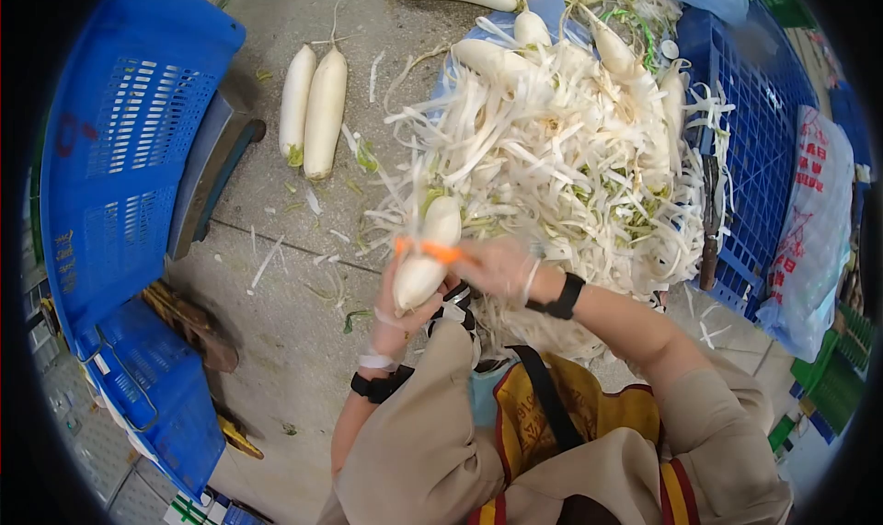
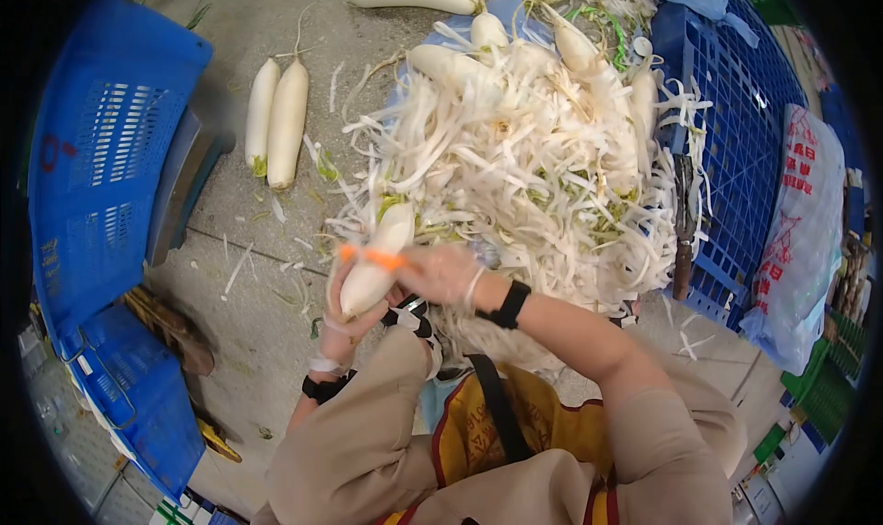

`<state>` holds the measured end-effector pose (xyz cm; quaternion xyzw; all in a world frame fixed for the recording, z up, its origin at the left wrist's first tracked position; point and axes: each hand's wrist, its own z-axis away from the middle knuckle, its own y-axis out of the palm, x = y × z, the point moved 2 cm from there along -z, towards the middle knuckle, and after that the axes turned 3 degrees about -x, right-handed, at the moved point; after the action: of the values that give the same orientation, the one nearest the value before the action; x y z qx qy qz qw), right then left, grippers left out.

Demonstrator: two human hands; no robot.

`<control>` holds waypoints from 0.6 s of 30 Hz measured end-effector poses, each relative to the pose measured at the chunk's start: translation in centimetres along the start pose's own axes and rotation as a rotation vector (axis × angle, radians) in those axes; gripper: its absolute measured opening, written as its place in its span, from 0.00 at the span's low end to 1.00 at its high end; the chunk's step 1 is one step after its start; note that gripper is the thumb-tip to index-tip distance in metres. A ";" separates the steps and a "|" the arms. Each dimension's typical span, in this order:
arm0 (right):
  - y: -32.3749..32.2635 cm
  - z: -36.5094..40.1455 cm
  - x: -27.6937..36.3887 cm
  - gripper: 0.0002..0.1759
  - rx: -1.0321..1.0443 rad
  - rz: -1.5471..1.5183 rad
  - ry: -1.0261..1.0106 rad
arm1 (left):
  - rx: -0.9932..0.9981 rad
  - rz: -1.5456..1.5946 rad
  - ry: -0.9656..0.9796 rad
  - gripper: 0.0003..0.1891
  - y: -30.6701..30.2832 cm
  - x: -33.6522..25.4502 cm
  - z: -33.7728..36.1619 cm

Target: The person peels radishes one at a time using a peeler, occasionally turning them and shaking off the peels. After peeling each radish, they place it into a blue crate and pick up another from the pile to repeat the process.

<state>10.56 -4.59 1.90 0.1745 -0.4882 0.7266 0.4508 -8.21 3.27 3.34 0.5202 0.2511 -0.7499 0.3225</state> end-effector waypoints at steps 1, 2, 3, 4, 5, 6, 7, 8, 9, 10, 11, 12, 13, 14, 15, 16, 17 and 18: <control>0.3 0.6 0.9 0.20 0.050 -0.093 -0.184 | 0.016 -0.060 -0.041 0.31 -0.3 -0.4 0.0; 0.2 0.2 0.7 0.20 0.037 -0.040 -0.054 | 0.034 -0.121 -0.085 0.32 -0.7 -0.6 0.3; 0.6 -1.1 -1.2 0.20 0.035 -0.041 -0.050 | 0.038 -0.121 -0.086 0.32 -1.1 -0.5 0.6; 1.3 -3.4 -4.7 0.20 -0.012 0.028 0.103 | -0.022 -0.012 -0.165 0.33 -1.4 0.1 0.7; 1.6 -4.6 -6.9 0.20 -0.059 0.093 0.257 | -0.081 0.095 -0.247 0.34 -1.9 0.8 0.9; 1.3 -4.5 -6.8 0.20 -0.061 0.089 0.257 | -0.088 0.022 -0.211 0.33 -2.4 1.6 1.1; 0.6 -4.3 -6.1 0.20 -0.074 0.079 0.264 | -0.085 0.013 -0.211 0.33 -2.9 1.8 1.1; -0.2 -4.1 -5.2 0.20 -0.084 0.073 0.270 | -0.124 0.057 -0.273 0.33 -3.3 2.1 1.1; -0.6 -3.4 -4.0 0.20 -0.082 0.076 0.267 | -0.167 0.108 -0.334 0.33 -3.5 2.6 1.1; -0.4 -2.1 -1.9 0.21 -0.019 0.019 0.158 | -0.167 0.111 -0.336 0.33 -3.8 3.0 1.1; 0.2 -1.0 -0.6 0.21 0.045 -0.042 0.055 | -0.149 0.151 -0.333 0.31 -4.3 3.5 1.1; 2.0 -1.5 -1.5 0.22 -0.054 -0.141 0.090 | -0.131 0.190 -0.325 0.30 -4.7 4.1 1.1; 2.7 -1.8 -3.2 0.22 -0.056 -0.141 0.093 | -0.128 0.189 -0.326 0.30 -5.1 4.9 1.2; 1.8 -2.8 -4.0 0.23 -0.045 -0.113 0.264 | -0.100 0.358 -0.328 0.29 -5.3 5.7 1.2; 1.1 -3.7 -4.6 0.23 -0.033 -0.085 0.434 | -0.073 0.525 -0.329 0.27 -5.6 6.4 1.2; 1.5 -4.1 -4.6 0.23 -0.017 -0.116 0.457 | -0.072 0.518 -0.335 0.27 -5.9 6.4 1.3; 2.0 -3.8 -4.5 0.23 -0.014 -0.118 0.460 | -0.104 0.592 -0.355 0.26 -5.9 6.5 1.3; 1.5 -3.6 -3.4 0.23 -0.035 -0.103 0.380 | -0.137 0.672 -0.363 0.25 -5.7 6.8 0.8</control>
<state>11.80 -3.24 -2.95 0.0512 -0.3973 0.7139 0.5744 -14.69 4.99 -2.52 0.4098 0.0550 -0.6638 0.6232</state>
